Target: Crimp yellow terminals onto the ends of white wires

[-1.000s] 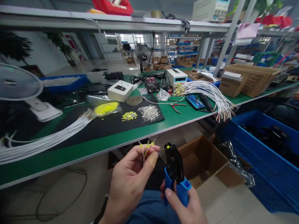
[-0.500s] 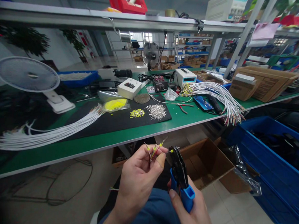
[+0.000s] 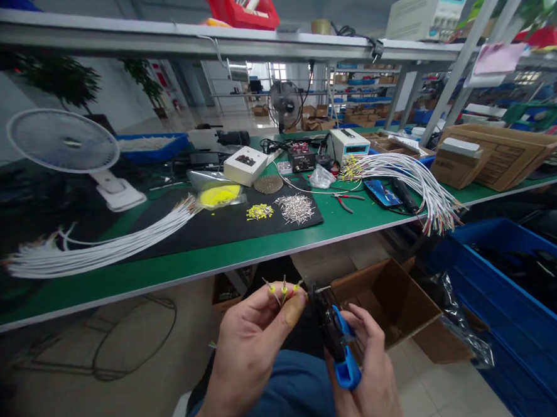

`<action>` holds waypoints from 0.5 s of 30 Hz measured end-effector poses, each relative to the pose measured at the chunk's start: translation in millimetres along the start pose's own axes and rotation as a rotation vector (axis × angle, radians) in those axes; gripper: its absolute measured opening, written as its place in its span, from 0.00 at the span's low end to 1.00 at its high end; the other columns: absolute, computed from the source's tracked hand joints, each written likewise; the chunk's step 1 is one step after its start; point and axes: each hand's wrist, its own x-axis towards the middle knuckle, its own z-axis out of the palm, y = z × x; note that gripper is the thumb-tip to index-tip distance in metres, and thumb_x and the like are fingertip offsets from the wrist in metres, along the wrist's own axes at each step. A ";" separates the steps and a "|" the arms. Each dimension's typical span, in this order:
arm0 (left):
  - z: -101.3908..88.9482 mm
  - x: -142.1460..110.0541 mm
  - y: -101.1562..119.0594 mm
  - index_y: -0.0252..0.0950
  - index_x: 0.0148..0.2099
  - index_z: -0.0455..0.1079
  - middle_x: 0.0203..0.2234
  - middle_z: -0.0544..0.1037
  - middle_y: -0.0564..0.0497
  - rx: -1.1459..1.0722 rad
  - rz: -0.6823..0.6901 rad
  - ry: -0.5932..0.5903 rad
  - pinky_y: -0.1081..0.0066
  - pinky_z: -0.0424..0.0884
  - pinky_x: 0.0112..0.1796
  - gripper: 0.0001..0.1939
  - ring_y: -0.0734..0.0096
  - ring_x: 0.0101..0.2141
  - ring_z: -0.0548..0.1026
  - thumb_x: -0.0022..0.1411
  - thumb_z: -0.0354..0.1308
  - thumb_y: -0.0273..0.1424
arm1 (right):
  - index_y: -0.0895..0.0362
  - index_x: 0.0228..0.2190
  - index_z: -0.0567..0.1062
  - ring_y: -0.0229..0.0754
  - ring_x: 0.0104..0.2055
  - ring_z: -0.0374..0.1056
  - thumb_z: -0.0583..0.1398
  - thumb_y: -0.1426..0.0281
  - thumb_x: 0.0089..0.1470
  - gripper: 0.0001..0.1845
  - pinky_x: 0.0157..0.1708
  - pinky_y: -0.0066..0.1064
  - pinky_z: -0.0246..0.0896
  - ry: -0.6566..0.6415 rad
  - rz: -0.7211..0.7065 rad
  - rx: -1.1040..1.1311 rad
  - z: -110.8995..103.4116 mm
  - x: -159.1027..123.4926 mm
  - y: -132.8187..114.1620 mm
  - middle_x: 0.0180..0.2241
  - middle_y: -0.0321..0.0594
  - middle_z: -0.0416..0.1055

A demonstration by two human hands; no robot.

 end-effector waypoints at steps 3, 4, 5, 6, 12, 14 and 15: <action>-5.0 -4.5 -1.5 0.36 0.45 0.82 0.36 0.82 0.49 -0.046 -0.016 -0.019 0.78 0.72 0.39 0.09 0.73 0.37 0.76 0.68 0.67 0.35 | 0.54 0.67 0.59 0.54 0.63 0.67 0.58 0.73 0.61 0.34 0.59 0.44 0.65 -0.114 -0.173 -0.121 -7.4 8.3 6.2 0.62 0.51 0.66; -6.6 -5.7 -2.2 0.36 0.46 0.82 0.36 0.82 0.49 -0.060 -0.021 -0.021 0.78 0.72 0.40 0.09 0.73 0.37 0.76 0.68 0.67 0.36 | 0.54 0.66 0.60 0.54 0.63 0.65 0.58 0.74 0.60 0.34 0.60 0.45 0.65 -0.132 -0.210 -0.135 -9.3 11.1 6.0 0.62 0.51 0.65; -8.0 -6.8 -2.9 0.36 0.47 0.82 0.36 0.82 0.49 -0.072 -0.025 -0.021 0.78 0.72 0.40 0.10 0.73 0.37 0.76 0.68 0.67 0.36 | 0.54 0.66 0.61 0.54 0.63 0.65 0.58 0.75 0.58 0.35 0.60 0.45 0.64 -0.135 -0.227 -0.140 -10.6 13.6 4.8 0.62 0.50 0.65; -9.3 -7.8 -3.3 0.36 0.47 0.82 0.36 0.81 0.49 -0.082 -0.028 -0.018 0.78 0.71 0.40 0.10 0.73 0.37 0.75 0.68 0.67 0.36 | 0.54 0.65 0.62 0.54 0.62 0.65 0.58 0.76 0.57 0.35 0.59 0.45 0.64 -0.127 -0.231 -0.145 -11.3 15.6 2.9 0.61 0.50 0.65; -13.2 -10.4 -0.5 0.36 0.48 0.82 0.36 0.79 0.49 -0.066 -0.020 -0.013 0.78 0.70 0.40 0.11 0.73 0.38 0.73 0.68 0.67 0.36 | 0.53 0.65 0.61 0.54 0.62 0.64 0.57 0.78 0.54 0.37 0.59 0.47 0.64 -0.105 -0.243 -0.200 -10.8 17.6 -3.6 0.61 0.48 0.65; -14.2 -10.8 1.0 0.36 0.48 0.82 0.35 0.78 0.49 -0.043 -0.011 -0.018 0.77 0.69 0.39 0.11 0.73 0.37 0.72 0.69 0.67 0.36 | 0.52 0.65 0.61 0.54 0.61 0.65 0.57 0.78 0.54 0.37 0.59 0.48 0.65 -0.115 -0.256 -0.221 -10.5 17.6 -3.2 0.61 0.48 0.66; -14.8 -11.1 1.6 0.36 0.48 0.82 0.34 0.78 0.49 -0.035 -0.006 -0.018 0.77 0.69 0.39 0.11 0.73 0.36 0.72 0.69 0.66 0.37 | 0.52 0.64 0.61 0.54 0.61 0.65 0.56 0.78 0.54 0.37 0.59 0.49 0.65 -0.118 -0.262 -0.228 -10.5 18.0 -3.2 0.60 0.47 0.67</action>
